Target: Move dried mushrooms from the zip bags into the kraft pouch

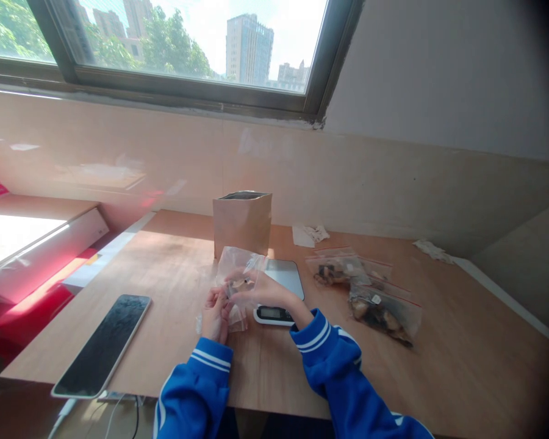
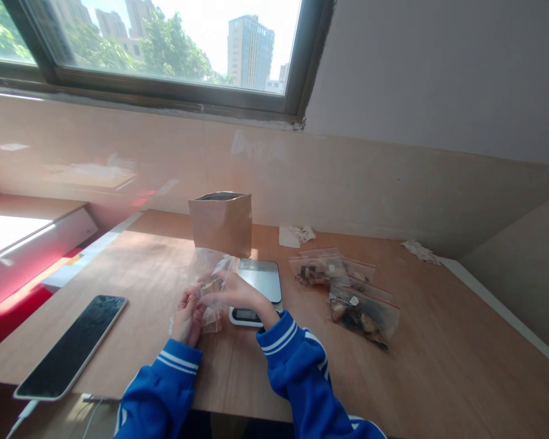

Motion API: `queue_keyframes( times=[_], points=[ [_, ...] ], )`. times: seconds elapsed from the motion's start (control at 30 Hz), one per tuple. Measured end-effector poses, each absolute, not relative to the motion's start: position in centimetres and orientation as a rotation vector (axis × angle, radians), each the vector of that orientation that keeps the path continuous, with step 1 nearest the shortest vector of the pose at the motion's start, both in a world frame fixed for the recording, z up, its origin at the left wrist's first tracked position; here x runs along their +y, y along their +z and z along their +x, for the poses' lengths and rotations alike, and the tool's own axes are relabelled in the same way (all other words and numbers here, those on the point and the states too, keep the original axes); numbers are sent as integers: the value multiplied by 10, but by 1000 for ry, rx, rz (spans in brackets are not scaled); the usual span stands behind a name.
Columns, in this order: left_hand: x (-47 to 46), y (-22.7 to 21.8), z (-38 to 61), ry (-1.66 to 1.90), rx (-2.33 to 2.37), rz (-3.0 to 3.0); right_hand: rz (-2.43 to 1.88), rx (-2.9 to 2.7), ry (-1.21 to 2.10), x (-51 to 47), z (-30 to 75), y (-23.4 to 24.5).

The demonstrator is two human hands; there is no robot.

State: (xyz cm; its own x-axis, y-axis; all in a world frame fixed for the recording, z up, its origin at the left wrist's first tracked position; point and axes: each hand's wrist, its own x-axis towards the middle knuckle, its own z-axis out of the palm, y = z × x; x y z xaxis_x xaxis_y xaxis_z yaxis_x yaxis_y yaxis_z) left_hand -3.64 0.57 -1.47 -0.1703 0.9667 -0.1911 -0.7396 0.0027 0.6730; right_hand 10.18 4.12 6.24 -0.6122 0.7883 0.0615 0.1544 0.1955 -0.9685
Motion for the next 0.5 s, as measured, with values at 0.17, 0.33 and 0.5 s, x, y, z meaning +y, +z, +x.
queue_keyframes(
  times=[0.17, 0.33, 0.5],
  points=[
    [4, -8, -35, 1637, 779, 415, -917, -1728, 1519, 41, 99, 58],
    [4, -9, -35, 1617, 774, 408, -891, -1553, 1564, 44, 97, 48],
    [6, -13, -36, 1612, 739, 388, -810, -1393, 1673, 44, 97, 40]
  ],
)
